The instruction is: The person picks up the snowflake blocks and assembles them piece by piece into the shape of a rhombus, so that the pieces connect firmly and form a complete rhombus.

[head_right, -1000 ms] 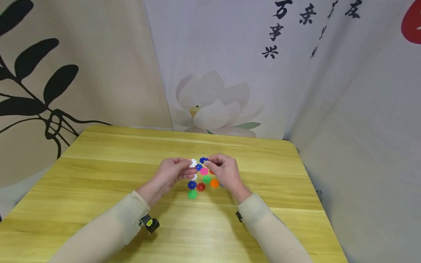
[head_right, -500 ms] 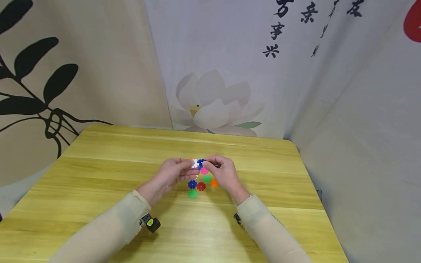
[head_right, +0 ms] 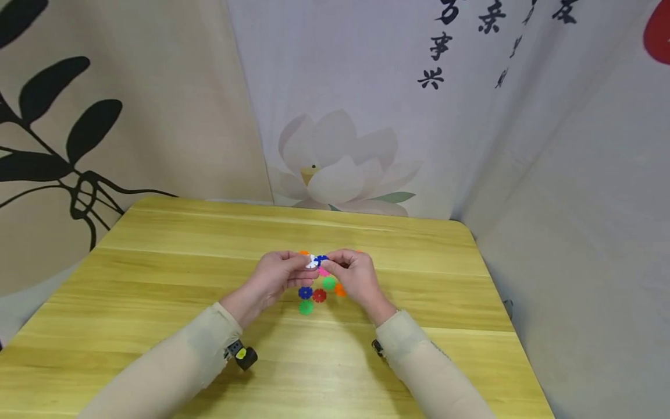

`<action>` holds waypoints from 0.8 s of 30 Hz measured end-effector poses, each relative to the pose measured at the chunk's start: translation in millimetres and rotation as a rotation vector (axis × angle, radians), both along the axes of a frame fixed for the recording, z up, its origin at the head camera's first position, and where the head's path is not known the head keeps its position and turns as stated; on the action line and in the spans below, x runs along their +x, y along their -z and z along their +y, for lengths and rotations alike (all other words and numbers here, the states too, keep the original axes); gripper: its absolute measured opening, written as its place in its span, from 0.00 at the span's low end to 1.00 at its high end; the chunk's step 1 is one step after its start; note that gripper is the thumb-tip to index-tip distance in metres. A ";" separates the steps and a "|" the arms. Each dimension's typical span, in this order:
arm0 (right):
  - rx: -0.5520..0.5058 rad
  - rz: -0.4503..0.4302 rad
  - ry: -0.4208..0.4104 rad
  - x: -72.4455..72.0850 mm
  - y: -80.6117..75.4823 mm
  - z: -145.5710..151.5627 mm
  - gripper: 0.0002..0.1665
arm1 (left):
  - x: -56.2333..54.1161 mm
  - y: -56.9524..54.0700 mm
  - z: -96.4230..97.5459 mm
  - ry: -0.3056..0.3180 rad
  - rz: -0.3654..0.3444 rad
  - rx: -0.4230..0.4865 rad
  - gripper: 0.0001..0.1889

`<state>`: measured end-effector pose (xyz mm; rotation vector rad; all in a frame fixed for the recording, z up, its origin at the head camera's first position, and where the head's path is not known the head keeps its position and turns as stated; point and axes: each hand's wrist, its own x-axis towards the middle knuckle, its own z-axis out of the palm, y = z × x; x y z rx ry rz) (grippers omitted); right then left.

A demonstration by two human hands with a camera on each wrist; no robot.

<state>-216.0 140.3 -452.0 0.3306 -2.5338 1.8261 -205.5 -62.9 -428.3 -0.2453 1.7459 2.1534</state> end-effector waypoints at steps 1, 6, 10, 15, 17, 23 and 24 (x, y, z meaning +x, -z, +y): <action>0.006 -0.002 -0.001 -0.4 -0.1 0.2 0.07 | 0.0 0.3 -0.1 0.002 0.003 -0.007 0.12; 0.017 -0.008 -0.010 -1.8 1.7 4.5 0.09 | -1.1 2.0 -1.6 -0.008 0.002 -0.032 0.12; 0.014 -0.009 -0.014 -1.6 3.1 7.7 0.10 | -4.0 5.5 -3.0 -0.019 -0.006 -0.040 0.13; 0.010 -0.027 -0.003 -1.0 3.4 6.6 0.09 | -3.3 7.4 -0.7 0.007 -0.019 -0.033 0.15; 0.014 -0.026 -0.002 -0.7 3.5 5.2 0.09 | -2.8 8.0 0.1 0.016 -0.024 -0.028 0.15; 0.039 -0.008 -0.018 -0.5 3.3 3.0 0.10 | -1.9 7.0 -0.9 0.005 -0.010 -0.031 0.15; 0.037 -0.008 -0.022 -0.5 3.5 3.0 0.10 | -1.6 6.4 -1.4 0.004 -0.006 -0.035 0.15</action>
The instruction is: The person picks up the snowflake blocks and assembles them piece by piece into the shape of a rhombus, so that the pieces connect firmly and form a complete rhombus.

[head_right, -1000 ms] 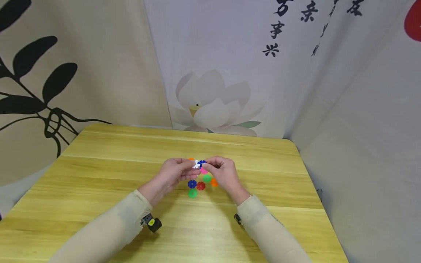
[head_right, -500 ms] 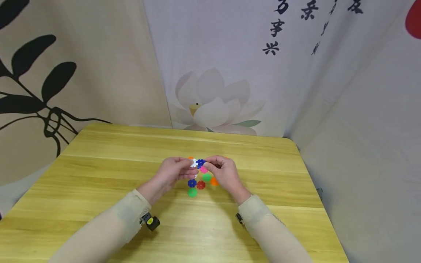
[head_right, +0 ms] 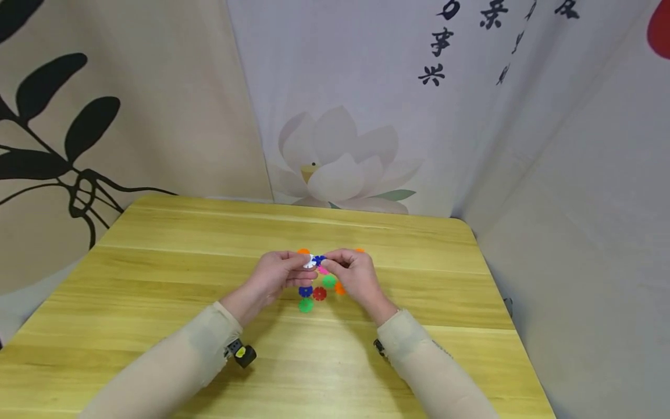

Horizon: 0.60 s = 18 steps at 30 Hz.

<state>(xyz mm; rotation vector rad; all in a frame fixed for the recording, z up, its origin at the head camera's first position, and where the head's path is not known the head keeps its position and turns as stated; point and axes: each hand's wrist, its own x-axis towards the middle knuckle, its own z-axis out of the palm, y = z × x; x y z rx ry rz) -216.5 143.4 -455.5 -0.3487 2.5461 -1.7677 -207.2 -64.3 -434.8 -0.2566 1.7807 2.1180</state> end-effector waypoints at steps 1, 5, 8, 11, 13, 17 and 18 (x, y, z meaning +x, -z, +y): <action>-0.004 -0.004 -0.002 0.0 -0.1 0.1 0.10 | 0.2 -0.6 -0.4 0.000 0.000 -0.004 0.15; -0.024 -0.027 0.000 0.0 0.1 0.7 0.10 | 0.7 -1.3 -1.1 -0.003 -0.005 -0.012 0.14; -0.027 -0.033 0.008 0.2 -0.4 1.1 0.10 | 0.6 -0.4 -0.5 -0.007 -0.011 -0.010 0.14; -0.023 -0.020 0.012 0.3 -0.1 1.3 0.10 | 0.6 0.7 1.1 -0.005 -0.011 0.001 0.15; -0.022 -0.010 0.011 0.5 0.0 1.5 0.10 | 0.6 1.4 2.3 -0.003 -0.014 0.009 0.16; -0.007 -0.006 -0.012 0.5 -0.4 2.8 0.11 | 1.2 1.9 3.3 -0.007 -0.016 0.013 0.17; 0.001 -0.009 -0.019 0.4 -1.0 3.7 0.12 | 1.1 1.8 3.3 -0.007 -0.013 0.012 0.17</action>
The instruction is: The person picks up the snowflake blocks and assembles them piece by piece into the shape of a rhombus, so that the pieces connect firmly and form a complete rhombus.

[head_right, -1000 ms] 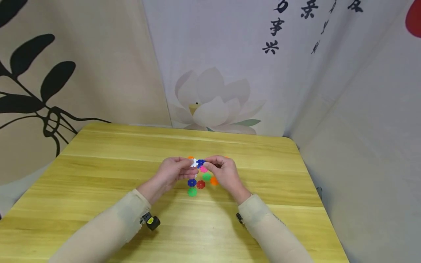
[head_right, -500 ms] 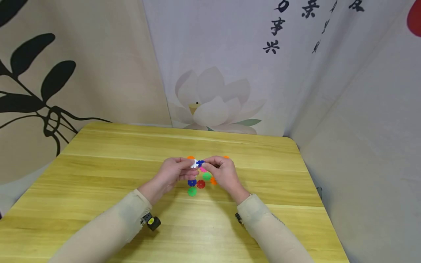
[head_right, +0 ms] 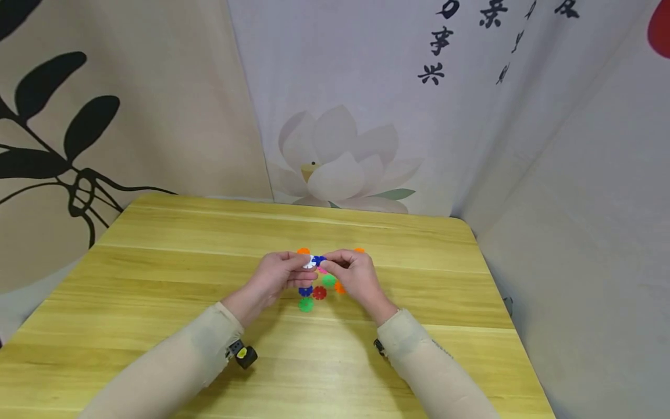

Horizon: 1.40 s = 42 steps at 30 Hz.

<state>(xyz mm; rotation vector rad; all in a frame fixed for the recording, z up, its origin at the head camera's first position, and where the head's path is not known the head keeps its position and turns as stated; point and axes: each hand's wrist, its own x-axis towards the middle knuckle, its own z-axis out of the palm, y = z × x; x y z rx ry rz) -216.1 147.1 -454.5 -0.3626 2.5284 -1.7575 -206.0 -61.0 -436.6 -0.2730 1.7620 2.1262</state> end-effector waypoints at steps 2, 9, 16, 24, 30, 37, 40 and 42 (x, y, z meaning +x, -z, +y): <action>0.013 -0.009 -0.011 -0.6 -1.6 2.1 0.15 | 0.2 -0.6 -1.2 -0.002 0.007 -0.005 0.16; 0.173 -0.051 0.039 -5.9 -8.0 32.4 0.17 | -1.0 1.3 -11.2 -0.031 0.008 -0.023 0.17; 0.615 -0.090 -0.030 -4.5 1.6 57.2 0.18 | -1.5 5.8 -23.0 -0.052 -0.001 -0.021 0.18; 0.789 -0.046 -0.026 4.2 14.0 50.9 0.22 | 0.5 5.7 -21.3 -0.038 0.007 -0.020 0.18; 0.761 -0.073 -0.001 6.3 14.7 48.9 0.19 | 0.8 6.1 -19.5 -0.027 0.004 -0.020 0.18; 0.653 -0.148 0.024 5.0 14.3 53.6 0.12 | 2.7 3.2 -22.5 -0.021 0.004 -0.011 0.19; 0.595 -0.168 0.023 4.1 11.0 56.4 0.08 | 3.0 2.1 -23.3 -0.021 0.004 -0.012 0.19; 0.517 -0.202 0.024 2.9 7.1 55.7 0.08 | 3.1 1.4 -23.8 -0.022 0.003 -0.016 0.18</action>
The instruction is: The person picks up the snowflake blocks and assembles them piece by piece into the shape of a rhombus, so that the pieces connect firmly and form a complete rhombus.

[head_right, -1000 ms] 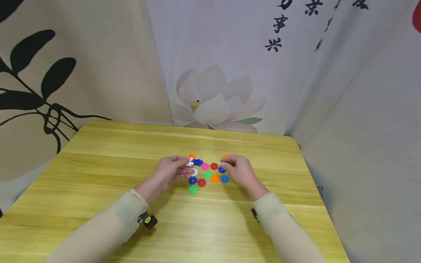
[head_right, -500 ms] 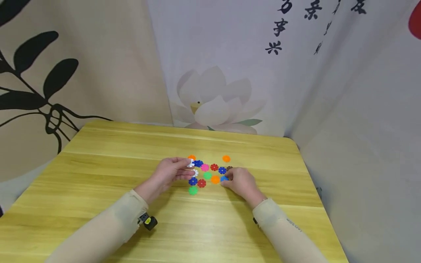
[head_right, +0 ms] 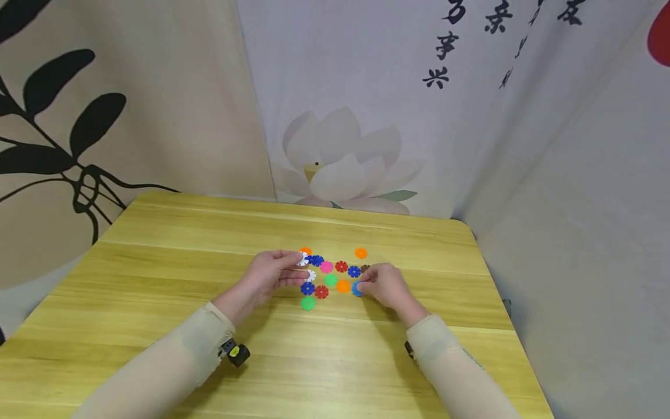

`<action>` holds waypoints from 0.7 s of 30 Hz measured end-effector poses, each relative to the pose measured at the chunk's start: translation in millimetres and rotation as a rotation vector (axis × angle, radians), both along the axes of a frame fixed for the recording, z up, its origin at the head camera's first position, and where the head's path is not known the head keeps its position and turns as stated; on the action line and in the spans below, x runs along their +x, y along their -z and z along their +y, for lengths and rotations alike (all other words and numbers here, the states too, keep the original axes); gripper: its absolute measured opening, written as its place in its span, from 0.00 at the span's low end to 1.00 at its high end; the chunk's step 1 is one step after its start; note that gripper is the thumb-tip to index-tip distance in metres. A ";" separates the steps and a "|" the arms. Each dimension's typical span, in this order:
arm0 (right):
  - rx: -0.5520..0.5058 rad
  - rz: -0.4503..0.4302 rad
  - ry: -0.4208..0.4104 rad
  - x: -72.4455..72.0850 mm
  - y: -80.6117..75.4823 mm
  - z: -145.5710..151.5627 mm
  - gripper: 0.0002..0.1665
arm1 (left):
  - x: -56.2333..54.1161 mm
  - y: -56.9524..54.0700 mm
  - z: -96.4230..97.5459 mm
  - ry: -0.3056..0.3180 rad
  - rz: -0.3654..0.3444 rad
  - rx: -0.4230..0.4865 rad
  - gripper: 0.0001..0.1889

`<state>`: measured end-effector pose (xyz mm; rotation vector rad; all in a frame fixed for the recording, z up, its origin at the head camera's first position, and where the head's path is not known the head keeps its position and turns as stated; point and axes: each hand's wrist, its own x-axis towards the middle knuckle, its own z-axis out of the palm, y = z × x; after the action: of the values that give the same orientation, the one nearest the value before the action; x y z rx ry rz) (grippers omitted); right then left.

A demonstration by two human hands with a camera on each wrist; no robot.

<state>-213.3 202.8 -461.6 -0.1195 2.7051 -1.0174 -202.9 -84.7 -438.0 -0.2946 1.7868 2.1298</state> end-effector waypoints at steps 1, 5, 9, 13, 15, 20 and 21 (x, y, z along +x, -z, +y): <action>-0.055 -0.020 0.010 -0.4 -2.2 -0.8 0.09 | 0.0 0.4 0.4 0.000 0.000 -0.003 0.19; -0.335 -0.113 0.079 -1.1 -15.9 -11.7 0.16 | 0.1 1.1 3.4 0.000 0.005 -0.007 0.19; -0.485 -0.156 0.129 -1.3 -28.2 -26.1 0.18 | 0.5 1.2 7.2 0.005 0.007 -0.003 0.20; -0.522 -0.161 0.146 -3.0 -31.3 -34.5 0.19 | 0.9 -0.2 9.9 0.014 0.006 -0.004 0.20; -0.535 -0.165 0.146 -3.5 -31.6 -36.8 0.19 | 1.0 -1.7 10.8 0.016 0.007 -0.005 0.20; -0.578 -0.180 0.137 -4.7 -31.3 -40.7 0.19 | 1.4 -4.4 11.2 0.013 0.006 -0.002 0.19; -0.589 -0.184 0.136 -5.1 -30.8 -41.1 0.19 | 1.4 -4.1 11.1 0.013 0.005 0.000 0.19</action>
<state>-218.4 161.7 -430.8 0.0534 2.1988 -1.7433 -201.5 -73.6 -433.9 -0.2770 1.7864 2.1231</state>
